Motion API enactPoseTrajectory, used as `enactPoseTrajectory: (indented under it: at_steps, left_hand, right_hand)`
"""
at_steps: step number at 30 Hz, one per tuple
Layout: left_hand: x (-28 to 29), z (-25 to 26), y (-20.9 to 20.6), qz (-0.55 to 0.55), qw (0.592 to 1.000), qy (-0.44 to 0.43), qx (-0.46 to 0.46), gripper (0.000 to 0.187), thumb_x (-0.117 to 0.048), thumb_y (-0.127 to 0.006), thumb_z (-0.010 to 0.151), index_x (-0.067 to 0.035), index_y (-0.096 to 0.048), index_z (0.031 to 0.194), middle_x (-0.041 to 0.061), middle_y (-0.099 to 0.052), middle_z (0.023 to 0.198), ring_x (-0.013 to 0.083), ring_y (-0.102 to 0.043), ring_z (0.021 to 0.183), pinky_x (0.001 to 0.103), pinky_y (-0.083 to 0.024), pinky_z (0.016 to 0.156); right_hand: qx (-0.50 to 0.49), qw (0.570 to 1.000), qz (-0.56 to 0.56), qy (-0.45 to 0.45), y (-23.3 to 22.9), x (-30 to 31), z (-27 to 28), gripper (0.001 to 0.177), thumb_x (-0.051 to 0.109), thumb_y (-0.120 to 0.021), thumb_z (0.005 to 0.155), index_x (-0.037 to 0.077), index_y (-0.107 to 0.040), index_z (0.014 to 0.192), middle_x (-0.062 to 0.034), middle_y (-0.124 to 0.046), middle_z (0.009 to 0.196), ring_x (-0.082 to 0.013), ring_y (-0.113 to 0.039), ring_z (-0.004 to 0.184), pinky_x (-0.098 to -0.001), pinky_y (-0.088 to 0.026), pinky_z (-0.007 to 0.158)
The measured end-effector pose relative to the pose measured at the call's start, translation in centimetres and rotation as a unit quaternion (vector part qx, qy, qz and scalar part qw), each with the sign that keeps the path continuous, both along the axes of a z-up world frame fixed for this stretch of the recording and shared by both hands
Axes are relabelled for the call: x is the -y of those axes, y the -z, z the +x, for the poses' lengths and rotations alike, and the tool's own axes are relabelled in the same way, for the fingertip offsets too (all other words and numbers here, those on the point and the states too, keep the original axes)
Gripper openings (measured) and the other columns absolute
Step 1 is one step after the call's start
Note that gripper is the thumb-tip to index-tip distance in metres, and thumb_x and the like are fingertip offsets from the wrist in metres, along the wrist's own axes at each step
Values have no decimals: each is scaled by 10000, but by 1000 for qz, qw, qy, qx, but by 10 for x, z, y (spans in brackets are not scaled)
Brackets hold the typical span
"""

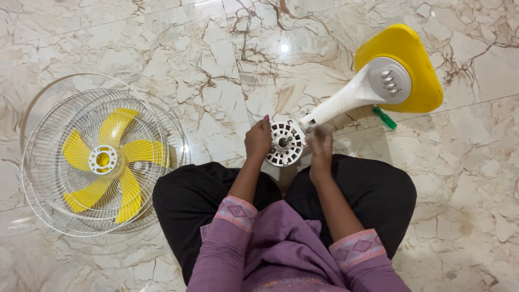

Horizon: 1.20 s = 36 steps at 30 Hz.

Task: The person assembles a yellow and white pedestal fan on a tiled floor. They attach the motor housing to the stand, secure the rear grille, mount the fan blade onto the motor shaft, and tighten the blade nut by hand.

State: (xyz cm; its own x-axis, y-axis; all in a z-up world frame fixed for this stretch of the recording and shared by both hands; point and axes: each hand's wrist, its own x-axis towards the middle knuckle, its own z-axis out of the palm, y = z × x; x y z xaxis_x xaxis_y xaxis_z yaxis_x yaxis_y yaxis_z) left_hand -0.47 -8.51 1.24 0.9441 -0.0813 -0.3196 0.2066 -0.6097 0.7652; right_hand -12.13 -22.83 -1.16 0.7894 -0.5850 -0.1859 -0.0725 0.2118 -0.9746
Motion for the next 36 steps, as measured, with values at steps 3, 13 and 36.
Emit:
enactPoseTrajectory:
  at_steps: [3, 13, 36]
  left_hand:
    - [1, -3, -2, 40, 999, 5, 23, 550, -506, -391, 1039, -97, -750, 961, 202, -744, 922, 436, -685, 911, 507, -520, 831]
    - [-10, -2, 0, -6, 996, 12, 85, 518, -467, -458, 1026, -62, -688, 800, 181, -685, 716, 406, -651, 709, 504, -489, 676]
    - [-9, -18, -23, -103, 980, 28, 170, 219, -231, -593, 1015, -51, -714, 1043, 158, -751, 920, 337, -733, 840, 410, -550, 730]
  right_hand:
    - [-116, 970, 198, 85, 16, -6, 4, 603, 406, -600, 962, 58, -470, 1436, -170, -597, 1256, -308, -573, 1072, -423, -490, 880]
    - [-147, 981, 120, 45, 15, -22, 18, 499, 415, -667, 968, -2, -613, 1236, -95, -717, 1059, -131, -668, 923, -279, -547, 803]
    - [14, 914, 406, 12, 31, 24, 53, 588, 465, -617, 921, 36, -580, 1321, -146, -731, 1158, -273, -727, 1047, -420, -570, 958]
